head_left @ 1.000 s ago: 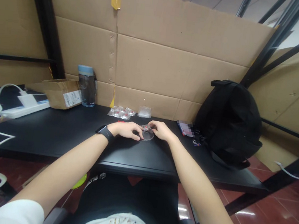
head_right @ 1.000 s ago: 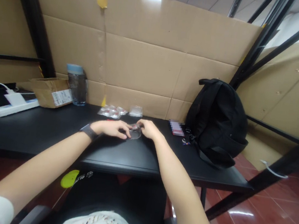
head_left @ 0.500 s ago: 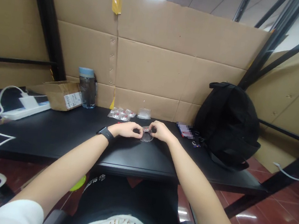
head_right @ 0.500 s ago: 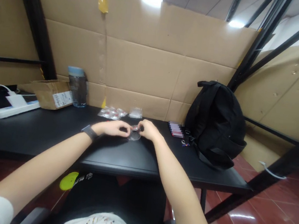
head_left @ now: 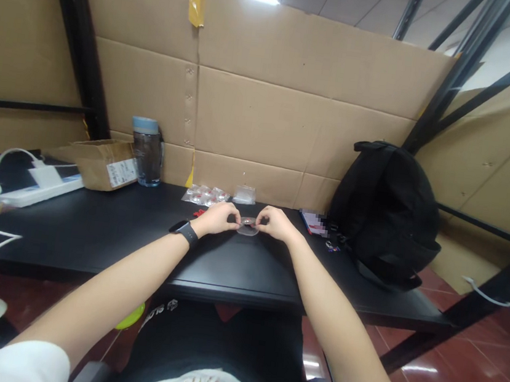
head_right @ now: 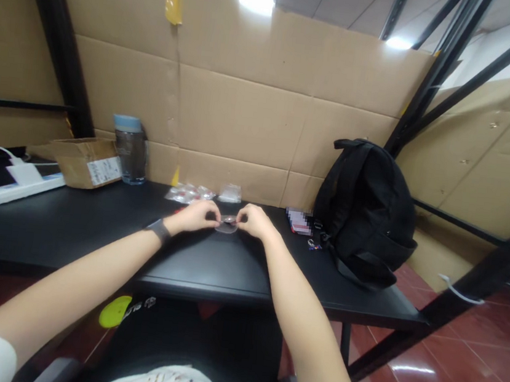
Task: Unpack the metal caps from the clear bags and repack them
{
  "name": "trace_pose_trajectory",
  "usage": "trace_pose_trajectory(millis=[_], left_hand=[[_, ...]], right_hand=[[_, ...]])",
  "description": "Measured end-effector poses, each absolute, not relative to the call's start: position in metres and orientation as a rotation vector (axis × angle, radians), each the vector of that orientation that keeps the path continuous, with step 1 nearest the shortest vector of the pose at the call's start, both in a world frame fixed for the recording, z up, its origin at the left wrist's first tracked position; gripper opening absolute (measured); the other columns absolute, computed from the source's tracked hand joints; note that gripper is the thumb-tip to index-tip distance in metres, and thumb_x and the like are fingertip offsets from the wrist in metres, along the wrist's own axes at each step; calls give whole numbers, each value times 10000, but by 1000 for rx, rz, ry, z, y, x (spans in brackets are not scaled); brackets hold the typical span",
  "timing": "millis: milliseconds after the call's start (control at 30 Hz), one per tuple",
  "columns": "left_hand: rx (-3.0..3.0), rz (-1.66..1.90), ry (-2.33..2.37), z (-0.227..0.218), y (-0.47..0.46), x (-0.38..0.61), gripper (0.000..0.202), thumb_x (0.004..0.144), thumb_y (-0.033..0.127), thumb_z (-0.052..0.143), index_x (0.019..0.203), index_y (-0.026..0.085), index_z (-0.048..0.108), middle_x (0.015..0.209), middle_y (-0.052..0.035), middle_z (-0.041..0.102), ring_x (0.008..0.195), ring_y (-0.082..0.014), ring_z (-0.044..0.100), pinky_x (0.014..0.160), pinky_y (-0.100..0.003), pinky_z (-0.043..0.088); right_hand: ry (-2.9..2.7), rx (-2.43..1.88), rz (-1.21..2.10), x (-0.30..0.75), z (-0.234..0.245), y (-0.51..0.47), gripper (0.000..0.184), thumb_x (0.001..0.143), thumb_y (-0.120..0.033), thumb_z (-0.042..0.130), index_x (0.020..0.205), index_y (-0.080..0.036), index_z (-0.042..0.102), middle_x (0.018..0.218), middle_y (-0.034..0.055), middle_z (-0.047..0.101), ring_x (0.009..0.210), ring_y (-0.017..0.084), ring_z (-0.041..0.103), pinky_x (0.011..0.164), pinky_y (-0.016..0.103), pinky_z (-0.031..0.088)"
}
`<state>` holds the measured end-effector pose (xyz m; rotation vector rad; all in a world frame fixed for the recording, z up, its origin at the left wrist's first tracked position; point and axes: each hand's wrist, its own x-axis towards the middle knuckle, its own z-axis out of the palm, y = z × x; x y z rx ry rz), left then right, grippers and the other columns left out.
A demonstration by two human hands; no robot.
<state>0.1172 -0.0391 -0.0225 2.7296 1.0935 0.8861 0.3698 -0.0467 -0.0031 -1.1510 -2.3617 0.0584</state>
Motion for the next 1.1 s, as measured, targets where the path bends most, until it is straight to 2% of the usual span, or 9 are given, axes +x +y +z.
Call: trace_pose_trajectory(millis=[200, 367, 467, 567, 667, 767, 833, 967, 1100], left_hand=[[2630, 913, 1123, -15, -40, 115, 93, 792, 267, 702, 788, 210, 775, 935, -49, 764, 922, -222, 684, 903, -308, 497], [2375, 850, 1243, -15, -38, 115, 194, 799, 350, 669, 758, 193, 776, 872, -49, 782, 838, -225, 708, 858, -301, 513], [2300, 808, 1429, -19, -37, 119, 279, 828, 420, 642, 719, 195, 767, 795, -55, 771, 779, -236, 706, 775, -310, 511], [2287, 756, 1596, -21, -38, 122, 264, 821, 442, 654, 728, 219, 761, 775, -49, 761, 789, -250, 702, 773, -330, 497], [2329, 800, 1692, -22, -40, 125, 199, 788, 423, 702, 799, 227, 731, 852, -52, 756, 855, -264, 690, 811, -353, 488], [2450, 917, 1606, -25, -41, 126, 207, 758, 346, 744, 906, 216, 678, 983, -66, 734, 942, -265, 663, 841, -356, 485], [2541, 951, 1483, -28, -42, 127, 209, 775, 289, 728, 958, 220, 655, 1036, -63, 717, 996, -260, 643, 871, -359, 481], [2646, 904, 1328, -30, -45, 130, 193, 833, 210, 651, 1023, 246, 643, 1063, -33, 718, 1053, -248, 624, 914, -370, 468], [2614, 837, 1329, -26, -50, 132, 136, 900, 252, 587, 1019, 253, 653, 1062, -25, 742, 1044, -240, 649, 920, -371, 472]], right_hand=[[-2338, -1187, 160, 374, 1, -49, 85, 735, -120, 783, 761, -201, 780, 915, 29, 724, 854, 168, 657, 818, 258, 468], [-2250, -1322, 293, 369, -1, -48, 42, 790, -218, 760, 759, -191, 770, 915, 39, 754, 836, 172, 683, 811, 254, 486], [-2227, -1397, 245, 365, -6, -46, 89, 799, -252, 750, 734, -191, 756, 922, 54, 756, 850, 186, 684, 810, 261, 481], [-2222, -1470, 125, 361, -11, -43, 124, 796, -294, 750, 722, -196, 737, 944, 75, 737, 891, 211, 668, 826, 282, 476], [-2193, -1476, -16, 359, -15, -42, 190, 786, -347, 764, 909, -205, 736, 1026, 87, 701, 993, 242, 630, 890, 323, 471], [-2229, -1344, -89, 358, -15, -44, 357, 796, -287, 753, 1138, -210, 688, 1167, 91, 665, 1084, 244, 585, 947, 344, 452], [-2313, -1264, -82, 356, -14, -46, 333, 823, -222, 708, 1156, -229, 693, 1230, 76, 658, 1114, 235, 573, 976, 351, 430], [-2434, -1293, -16, 351, -13, -51, 274, 874, -187, 606, 1104, -267, 731, 1201, 47, 704, 1120, 240, 594, 979, 387, 402], [-2433, -1409, -18, 347, -14, -53, 325, 808, -216, 666, 1118, -289, 727, 1186, 49, 729, 1138, 282, 602, 964, 433, 373]])
